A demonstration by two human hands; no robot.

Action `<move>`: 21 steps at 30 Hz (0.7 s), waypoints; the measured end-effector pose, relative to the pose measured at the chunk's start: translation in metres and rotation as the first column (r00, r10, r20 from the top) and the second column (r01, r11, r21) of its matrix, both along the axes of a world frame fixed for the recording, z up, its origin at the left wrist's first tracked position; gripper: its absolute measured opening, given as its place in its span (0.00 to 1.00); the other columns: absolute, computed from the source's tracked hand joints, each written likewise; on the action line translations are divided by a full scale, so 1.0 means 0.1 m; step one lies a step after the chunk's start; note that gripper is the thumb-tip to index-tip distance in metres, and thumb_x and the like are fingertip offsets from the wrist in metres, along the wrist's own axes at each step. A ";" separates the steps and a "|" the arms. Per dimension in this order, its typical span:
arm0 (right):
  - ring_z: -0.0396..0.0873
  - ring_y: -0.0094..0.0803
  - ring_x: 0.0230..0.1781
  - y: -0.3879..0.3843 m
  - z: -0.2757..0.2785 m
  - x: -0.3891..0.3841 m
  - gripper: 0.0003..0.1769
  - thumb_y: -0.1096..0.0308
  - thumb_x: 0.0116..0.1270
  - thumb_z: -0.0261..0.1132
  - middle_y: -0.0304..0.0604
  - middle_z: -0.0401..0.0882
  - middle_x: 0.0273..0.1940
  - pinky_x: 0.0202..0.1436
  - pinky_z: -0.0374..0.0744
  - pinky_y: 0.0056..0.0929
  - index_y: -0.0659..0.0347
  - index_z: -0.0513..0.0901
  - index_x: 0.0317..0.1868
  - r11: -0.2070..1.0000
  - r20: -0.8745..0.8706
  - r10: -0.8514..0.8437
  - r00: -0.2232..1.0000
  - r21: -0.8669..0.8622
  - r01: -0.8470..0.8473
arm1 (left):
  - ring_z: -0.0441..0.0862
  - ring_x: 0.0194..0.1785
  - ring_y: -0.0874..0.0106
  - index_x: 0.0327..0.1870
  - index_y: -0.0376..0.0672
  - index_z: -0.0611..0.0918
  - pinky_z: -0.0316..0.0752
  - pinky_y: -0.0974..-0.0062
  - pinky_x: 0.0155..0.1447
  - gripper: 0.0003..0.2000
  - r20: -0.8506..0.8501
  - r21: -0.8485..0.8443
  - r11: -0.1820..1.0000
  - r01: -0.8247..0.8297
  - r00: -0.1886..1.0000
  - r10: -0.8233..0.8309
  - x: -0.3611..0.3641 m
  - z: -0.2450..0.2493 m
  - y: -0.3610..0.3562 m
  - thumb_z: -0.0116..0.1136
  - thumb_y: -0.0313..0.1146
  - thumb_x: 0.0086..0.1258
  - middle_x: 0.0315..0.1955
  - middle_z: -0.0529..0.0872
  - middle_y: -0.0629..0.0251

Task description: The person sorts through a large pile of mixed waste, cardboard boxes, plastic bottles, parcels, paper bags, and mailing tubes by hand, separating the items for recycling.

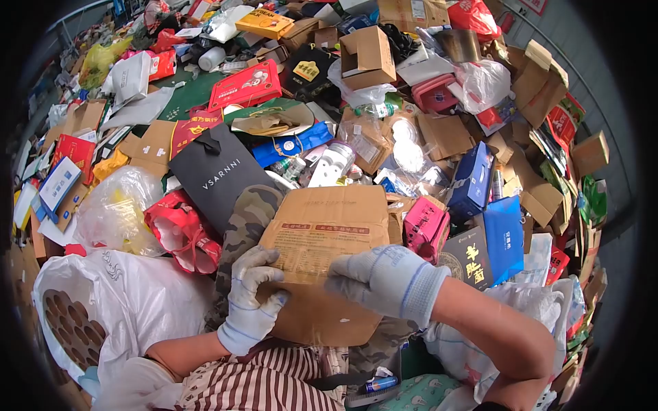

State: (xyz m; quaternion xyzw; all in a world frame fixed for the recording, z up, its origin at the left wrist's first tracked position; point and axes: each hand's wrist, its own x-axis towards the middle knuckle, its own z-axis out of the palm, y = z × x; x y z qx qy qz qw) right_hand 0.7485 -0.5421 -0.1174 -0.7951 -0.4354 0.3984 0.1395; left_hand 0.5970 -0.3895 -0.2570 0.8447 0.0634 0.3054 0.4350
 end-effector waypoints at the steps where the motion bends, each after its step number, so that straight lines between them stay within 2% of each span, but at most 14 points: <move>1: 0.80 0.46 0.38 0.08 -0.10 0.04 0.12 0.64 0.66 0.54 0.52 0.81 0.35 0.43 0.77 0.36 0.60 0.76 0.46 0.996 0.065 0.081 0.995 0.019 -0.083 | 0.69 0.59 0.55 0.39 0.48 0.76 0.63 0.60 0.62 0.21 -0.001 -0.013 1.000 -0.002 1.000 0.002 -0.02 -0.01 0.01 0.65 0.21 0.40 0.50 0.76 0.61; 2: 0.79 0.50 0.40 0.15 -0.20 0.07 0.14 0.61 0.66 0.54 0.54 0.80 0.36 0.46 0.76 0.40 0.59 0.78 0.45 0.987 0.108 0.118 0.987 0.096 -0.129 | 0.69 0.58 0.55 0.39 0.47 0.76 0.63 0.60 0.62 0.21 0.000 -0.016 1.000 0.001 1.000 -0.001 -0.03 -0.01 0.02 0.65 0.21 0.40 0.50 0.76 0.61; 5: 0.79 0.51 0.40 0.35 -0.27 0.08 0.14 0.60 0.65 0.54 0.55 0.80 0.36 0.47 0.75 0.41 0.59 0.78 0.43 0.980 0.151 0.187 0.971 0.040 -0.195 | 0.69 0.58 0.54 0.38 0.48 0.76 0.64 0.59 0.61 0.20 0.001 -0.019 1.000 0.006 1.000 -0.006 -0.03 0.00 0.05 0.65 0.22 0.40 0.49 0.76 0.61; 8: 0.78 0.52 0.41 0.45 -0.30 0.10 0.15 0.58 0.65 0.53 0.56 0.80 0.36 0.48 0.75 0.42 0.59 0.78 0.41 0.978 0.108 0.206 0.973 0.021 -0.209 | 0.70 0.57 0.53 0.37 0.48 0.76 0.64 0.58 0.60 0.19 -0.012 -0.012 1.000 -0.001 1.000 0.001 -0.01 0.00 0.07 0.64 0.23 0.40 0.49 0.76 0.61; 11: 0.78 0.52 0.41 0.57 -0.26 0.12 0.15 0.59 0.65 0.52 0.56 0.80 0.36 0.48 0.74 0.42 0.59 0.78 0.42 0.954 0.071 0.287 0.955 -0.112 -0.278 | 0.70 0.57 0.53 0.36 0.48 0.77 0.64 0.57 0.60 0.19 -0.018 -0.008 1.000 -0.010 1.000 0.010 -0.02 -0.03 0.07 0.65 0.23 0.39 0.49 0.76 0.61; 14: 0.79 0.50 0.37 0.63 -0.24 0.12 0.10 0.63 0.63 0.56 0.52 0.80 0.33 0.42 0.76 0.42 0.58 0.78 0.40 0.920 0.096 0.371 0.923 -0.170 -0.353 | 0.70 0.56 0.53 0.35 0.49 0.77 0.65 0.56 0.60 0.19 -0.011 -0.006 1.000 -0.004 1.000 0.004 0.00 -0.04 0.09 0.65 0.24 0.38 0.48 0.77 0.61; 17: 0.79 0.50 0.42 0.76 -0.13 0.13 0.14 0.62 0.63 0.52 0.55 0.80 0.37 0.49 0.74 0.42 0.57 0.78 0.44 0.870 0.032 0.411 0.911 -0.315 -0.381 | 0.71 0.55 0.53 0.35 0.49 0.77 0.65 0.56 0.59 0.19 0.001 0.009 1.000 0.007 1.000 -0.007 0.04 -0.05 0.11 0.66 0.25 0.37 0.48 0.77 0.62; 21: 0.78 0.49 0.43 0.85 -0.15 0.15 0.14 0.62 0.62 0.52 0.54 0.80 0.39 0.49 0.74 0.40 0.57 0.79 0.44 0.843 0.019 0.447 0.895 -0.345 -0.413 | 0.72 0.54 0.53 0.35 0.49 0.77 0.65 0.56 0.58 0.18 -0.002 0.026 1.000 -0.005 1.000 0.005 0.08 -0.07 0.13 0.66 0.26 0.38 0.48 0.77 0.63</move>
